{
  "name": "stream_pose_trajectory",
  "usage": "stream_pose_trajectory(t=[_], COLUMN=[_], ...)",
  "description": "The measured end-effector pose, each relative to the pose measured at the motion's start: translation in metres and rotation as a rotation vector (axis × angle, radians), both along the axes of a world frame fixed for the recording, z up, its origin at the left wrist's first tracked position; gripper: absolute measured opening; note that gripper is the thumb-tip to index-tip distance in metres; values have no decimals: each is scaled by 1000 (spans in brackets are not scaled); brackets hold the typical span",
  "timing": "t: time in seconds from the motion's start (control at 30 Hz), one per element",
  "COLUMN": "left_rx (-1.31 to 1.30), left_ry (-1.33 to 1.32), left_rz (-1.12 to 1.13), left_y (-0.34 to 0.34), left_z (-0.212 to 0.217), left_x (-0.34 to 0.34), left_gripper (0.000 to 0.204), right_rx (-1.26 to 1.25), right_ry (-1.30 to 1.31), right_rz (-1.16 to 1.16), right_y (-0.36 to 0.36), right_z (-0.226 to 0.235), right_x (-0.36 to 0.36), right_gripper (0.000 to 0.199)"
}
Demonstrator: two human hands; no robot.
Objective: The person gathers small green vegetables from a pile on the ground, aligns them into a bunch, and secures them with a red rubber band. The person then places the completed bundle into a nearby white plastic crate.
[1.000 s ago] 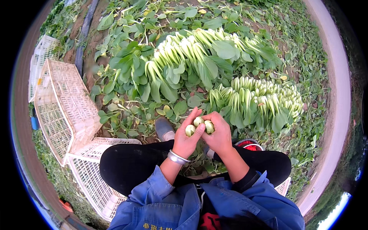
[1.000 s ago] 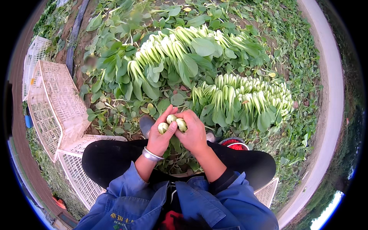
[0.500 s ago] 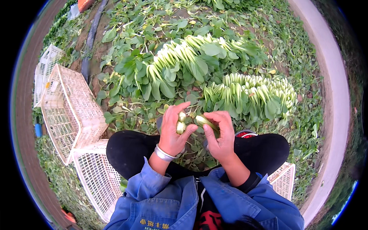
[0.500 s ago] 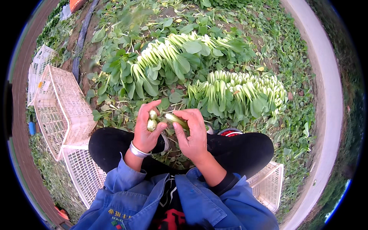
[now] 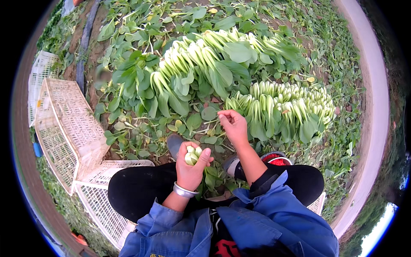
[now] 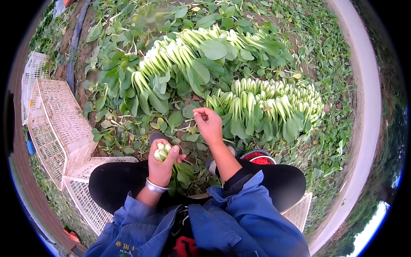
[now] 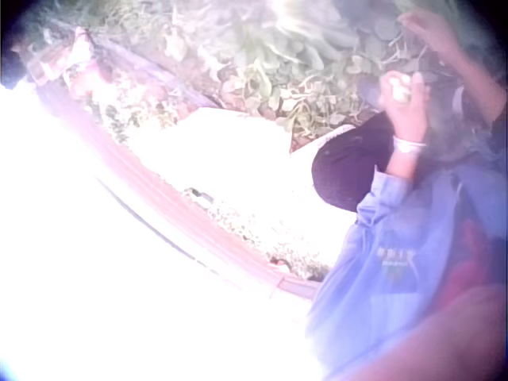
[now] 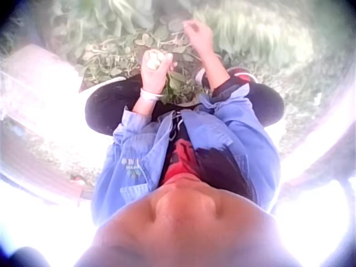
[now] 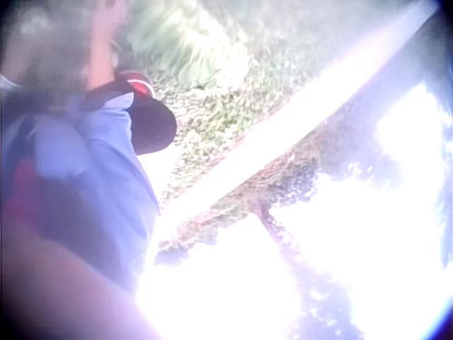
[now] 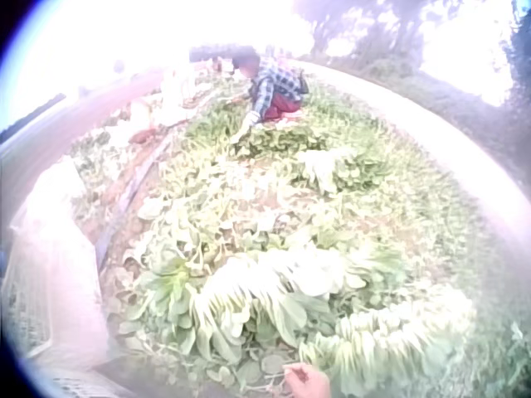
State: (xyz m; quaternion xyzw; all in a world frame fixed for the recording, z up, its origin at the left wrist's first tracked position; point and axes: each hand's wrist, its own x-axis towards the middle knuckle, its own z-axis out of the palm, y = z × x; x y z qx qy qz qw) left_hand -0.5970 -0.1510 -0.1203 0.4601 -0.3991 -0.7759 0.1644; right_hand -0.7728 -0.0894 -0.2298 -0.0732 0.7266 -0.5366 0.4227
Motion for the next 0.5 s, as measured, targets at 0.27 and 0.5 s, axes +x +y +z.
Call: stream_pose_trajectory(t=[0.27, 0.5], left_rx=[-211, -293], left_ry=[-189, -67], left_rz=[-292, -421], left_y=[-10, -1], left_z=[-2, -10], left_x=[-1, -10], left_gripper=[38, 27], right_rx=[477, 587], right_ry=[1011, 720], right_rz=[216, 231], right_y=[-21, -9], right_z=[-141, -126], right_x=[-67, -81], right_gripper=[31, 44])
